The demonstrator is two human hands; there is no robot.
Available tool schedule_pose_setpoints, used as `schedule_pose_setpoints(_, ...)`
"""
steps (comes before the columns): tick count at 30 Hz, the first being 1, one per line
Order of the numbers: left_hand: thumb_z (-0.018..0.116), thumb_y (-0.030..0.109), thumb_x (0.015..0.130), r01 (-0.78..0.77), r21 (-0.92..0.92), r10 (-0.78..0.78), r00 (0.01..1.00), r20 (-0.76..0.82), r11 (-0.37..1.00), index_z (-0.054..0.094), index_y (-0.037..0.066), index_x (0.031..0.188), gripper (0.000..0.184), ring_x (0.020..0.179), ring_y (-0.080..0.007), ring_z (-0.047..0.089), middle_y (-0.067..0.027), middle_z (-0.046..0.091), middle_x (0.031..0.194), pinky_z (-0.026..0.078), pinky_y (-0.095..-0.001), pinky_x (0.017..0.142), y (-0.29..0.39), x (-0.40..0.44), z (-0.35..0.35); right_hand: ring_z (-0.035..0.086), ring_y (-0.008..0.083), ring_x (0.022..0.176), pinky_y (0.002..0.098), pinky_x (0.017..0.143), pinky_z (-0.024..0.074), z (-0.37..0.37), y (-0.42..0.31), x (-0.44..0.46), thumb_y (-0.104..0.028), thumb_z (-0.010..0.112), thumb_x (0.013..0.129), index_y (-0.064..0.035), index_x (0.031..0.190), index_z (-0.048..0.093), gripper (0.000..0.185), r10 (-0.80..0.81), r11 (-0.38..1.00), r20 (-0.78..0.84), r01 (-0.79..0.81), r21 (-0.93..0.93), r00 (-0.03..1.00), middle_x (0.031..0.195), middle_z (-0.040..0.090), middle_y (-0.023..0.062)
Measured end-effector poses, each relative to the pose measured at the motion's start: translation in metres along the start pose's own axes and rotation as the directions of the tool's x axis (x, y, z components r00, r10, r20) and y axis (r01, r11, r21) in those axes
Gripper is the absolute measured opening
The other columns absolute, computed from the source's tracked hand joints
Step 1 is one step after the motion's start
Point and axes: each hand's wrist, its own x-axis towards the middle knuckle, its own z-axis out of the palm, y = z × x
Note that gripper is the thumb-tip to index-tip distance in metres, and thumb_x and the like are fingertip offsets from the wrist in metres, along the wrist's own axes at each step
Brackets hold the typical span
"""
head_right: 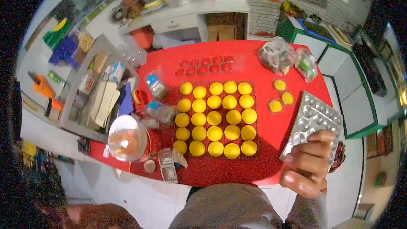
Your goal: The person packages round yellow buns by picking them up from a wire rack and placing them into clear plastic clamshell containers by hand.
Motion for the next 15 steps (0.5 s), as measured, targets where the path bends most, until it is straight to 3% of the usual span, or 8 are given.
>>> schedule_pose_setpoints(3,0.038,0.049,0.096,0.15,0.347,-0.243,0.939,0.242,0.926,0.026,0.02,0.148,0.06,0.141,-0.033,0.021,-0.0193,0.024,0.151,0.018,-0.0584,0.114,-0.004,0.0,-0.014,0.052,0.0172,0.079,0.0412,0.085,0.0388,0.018,-0.007,-0.017,-0.008,0.066,0.075,-0.023,0.096,0.061,0.026,0.091,0.996,0.141,-0.092,0.0,0.986,0.091,0.062,-0.0007)
schedule_pose_setpoints(5,0.038,0.05,0.096,0.179,0.503,-0.358,0.889,0.285,0.846,0.025,0.021,0.148,0.062,0.141,-0.0331,0.022,-0.0191,0.025,0.151,0.019,-0.0582,0.114,-0.003,-0.004,-0.021,0.052,0.0174,0.078,0.0407,0.084,0.0396,0.033,-0.009,-0.028,-0.004,0.066,0.075,-0.0199,0.096,0.063,0.026,0.156,0.988,0.216,-0.153,-0.033,0.964,0.091,0.062,-0.0003)
schedule_pose_setpoints(7,0.046,0.051,0.089,0.229,0.585,-0.445,0.858,0.256,0.778,0.032,0.017,0.143,0.065,0.139,-0.0332,0.026,-0.0181,0.031,0.148,0.02,-0.0506,0.114,-0.003,-0.013,-0.015,0.052,0.0176,0.078,0.0406,0.084,0.0398,0.054,-0.009,-0.043,-0.004,0.066,0.074,-0.0176,0.096,0.064,0.026,0.158,0.986,0.261,-0.167,0.009,0.952,0.091,0.062,0.0001)
schedule_pose_setpoints(12,0.062,0.052,0.077,0.339,0.665,-0.602,0.77,0.21,0.666,0.045,0.01,0.134,0.073,0.136,-0.0333,0.034,-0.0161,0.042,0.143,0.022,-0.0354,0.116,-0.008,-0.043,-0.016,0.05,0.0188,0.078,0.037,0.081,0.0402,0.115,-0.024,-0.091,-0.004,0.063,0.075,-0.0066,0.093,0.066,0.019,0.353,0.923,0.423,-0.386,-0.009,0.835,0.09,0.06,0.0016)
schedule_pose_setpoints(14,0.055,0.025,0.084,0.35,0.757,-0.815,0.422,0.398,0.551,0.056,0.008,0.115,0.035,0.114,-0.025,0.049,-0.0129,0.055,0.123,0.036,-0.0343,0.099,0.015,-0.079,-0.07,0.049,0.0178,0.081,0.0343,0.08,0.0394,0.138,-0.029,-0.114,-0.006,0.061,0.078,-0.0081,0.098,0.065,0.021,0.372,0.878,0.58,-0.477,0.032,0.724,0.094,0.061,0.0016)
schedule_pose_setpoints(15,0.058,0.015,0.079,0.403,0.757,-0.858,0.239,0.455,0.514,0.056,0.006,0.113,0.035,0.11,-0.0259,0.05,-0.013,0.056,0.119,0.039,-0.0368,0.096,0.026,-0.107,-0.087,0.049,0.0176,0.081,0.0335,0.08,0.0388,0.151,-0.031,-0.131,-0.008,0.062,0.079,-0.0084,0.1,0.064,0.021,0.339,0.891,0.631,-0.452,0.022,0.698,0.094,0.06,0.0015)
